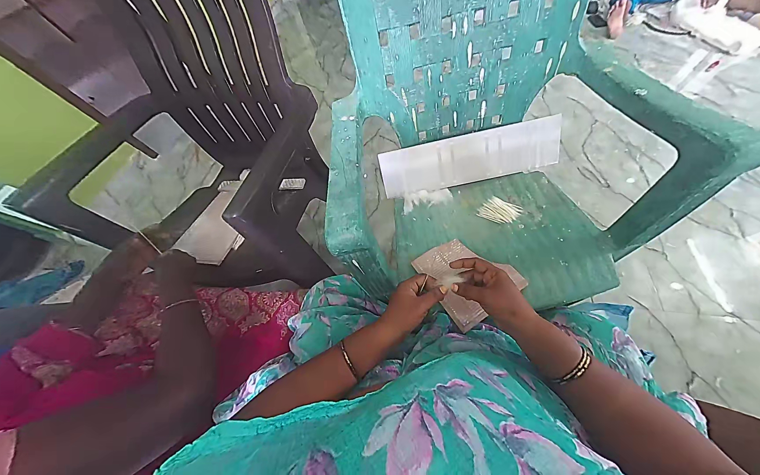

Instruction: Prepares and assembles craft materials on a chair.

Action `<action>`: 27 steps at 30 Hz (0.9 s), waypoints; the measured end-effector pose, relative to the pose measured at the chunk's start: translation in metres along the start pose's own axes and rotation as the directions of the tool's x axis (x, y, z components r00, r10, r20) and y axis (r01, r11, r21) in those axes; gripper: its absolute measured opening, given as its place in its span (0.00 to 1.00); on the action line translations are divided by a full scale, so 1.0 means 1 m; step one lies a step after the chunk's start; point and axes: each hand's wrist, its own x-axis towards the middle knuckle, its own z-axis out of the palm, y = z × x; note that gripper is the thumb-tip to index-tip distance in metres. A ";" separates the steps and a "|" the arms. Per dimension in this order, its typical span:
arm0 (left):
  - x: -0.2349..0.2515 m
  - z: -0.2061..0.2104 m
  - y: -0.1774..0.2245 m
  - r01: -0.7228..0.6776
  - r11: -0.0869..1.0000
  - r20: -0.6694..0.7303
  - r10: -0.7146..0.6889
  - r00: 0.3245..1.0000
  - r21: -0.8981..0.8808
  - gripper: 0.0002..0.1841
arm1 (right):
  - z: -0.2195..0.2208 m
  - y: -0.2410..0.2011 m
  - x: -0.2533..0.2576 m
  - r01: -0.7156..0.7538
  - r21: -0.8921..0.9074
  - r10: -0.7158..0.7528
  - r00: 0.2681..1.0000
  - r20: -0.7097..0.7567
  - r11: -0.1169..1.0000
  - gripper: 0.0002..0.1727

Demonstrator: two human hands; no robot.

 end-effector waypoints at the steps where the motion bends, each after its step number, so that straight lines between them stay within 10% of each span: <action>1: 0.000 0.000 -0.001 -0.007 1.000 0.002 0.007 1.000 0.004 0.04 | 0.000 0.000 0.000 0.000 -0.001 0.000 1.000 -0.004 1.000 0.20; 27: -0.001 0.000 0.000 0.038 0.999 -0.002 -0.038 0.999 0.031 0.05 | 0.000 0.000 0.001 -0.015 -0.058 0.014 1.000 -0.016 0.998 0.21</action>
